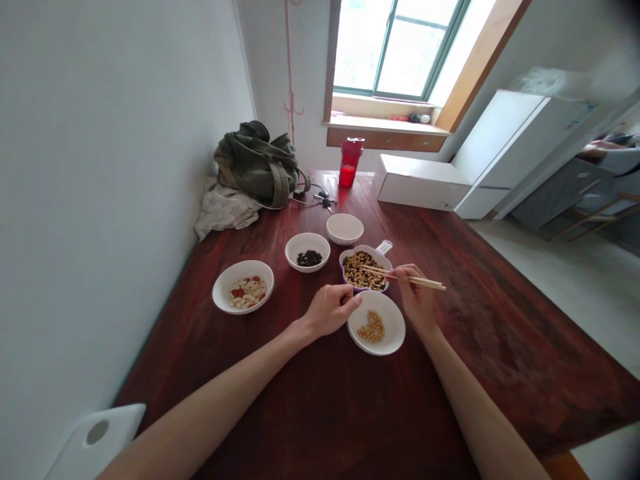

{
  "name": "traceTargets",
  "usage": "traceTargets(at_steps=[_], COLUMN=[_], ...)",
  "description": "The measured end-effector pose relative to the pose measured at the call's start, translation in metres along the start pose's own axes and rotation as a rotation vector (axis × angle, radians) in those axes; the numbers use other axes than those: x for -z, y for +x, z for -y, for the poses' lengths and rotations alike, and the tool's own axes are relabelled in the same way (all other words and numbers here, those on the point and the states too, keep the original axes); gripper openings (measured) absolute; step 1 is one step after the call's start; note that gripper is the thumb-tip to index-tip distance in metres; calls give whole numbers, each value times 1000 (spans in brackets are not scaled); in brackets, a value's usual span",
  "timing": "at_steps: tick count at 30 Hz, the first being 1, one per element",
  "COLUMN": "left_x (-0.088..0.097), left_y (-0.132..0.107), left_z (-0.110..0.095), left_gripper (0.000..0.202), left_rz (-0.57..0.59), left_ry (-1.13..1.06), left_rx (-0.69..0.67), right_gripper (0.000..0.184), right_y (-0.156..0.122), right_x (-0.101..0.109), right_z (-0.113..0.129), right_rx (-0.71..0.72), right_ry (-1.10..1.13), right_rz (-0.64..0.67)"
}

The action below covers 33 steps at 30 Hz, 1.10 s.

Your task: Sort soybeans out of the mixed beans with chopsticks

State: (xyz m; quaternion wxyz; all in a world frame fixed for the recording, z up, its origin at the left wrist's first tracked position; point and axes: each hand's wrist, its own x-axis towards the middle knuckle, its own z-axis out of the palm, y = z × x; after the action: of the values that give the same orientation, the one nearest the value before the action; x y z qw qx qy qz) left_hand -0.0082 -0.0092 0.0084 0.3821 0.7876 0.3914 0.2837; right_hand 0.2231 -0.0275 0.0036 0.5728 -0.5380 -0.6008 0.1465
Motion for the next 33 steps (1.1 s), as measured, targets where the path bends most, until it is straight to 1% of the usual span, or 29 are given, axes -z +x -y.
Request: traceTargets(at_steps=[5,11,16,24,29,31,33], left_x=[1,0,0,0,-1,-1,0], left_y=[0,0,0,-1,0,0,0], left_z=[-1,0,1,0,0,0,0], left_gripper=[42,43,42,42,43,43,43], left_rz=[-2,-1,-2,-9,-15,-14,-13], left_ry=[-4,-11,-8,3,-4,-8,-10], left_rx=[-4,-2,-2,0,0,-1,-1], right_gripper=[28,29,31,27,27,28,30], right_y=[1,2,3,2,4,4,4], right_x=[-1,-1,-2,-3,-2,-1,0], right_z=[-15,-17,-20,-18,-13,-10,-9], right_rx=[-129,-154,-215,-191,-224,-213,-195], right_ry=[101,54,55,97,219,220,174], right_rz=[-80,-90,-121,-57,-87,-97,-114])
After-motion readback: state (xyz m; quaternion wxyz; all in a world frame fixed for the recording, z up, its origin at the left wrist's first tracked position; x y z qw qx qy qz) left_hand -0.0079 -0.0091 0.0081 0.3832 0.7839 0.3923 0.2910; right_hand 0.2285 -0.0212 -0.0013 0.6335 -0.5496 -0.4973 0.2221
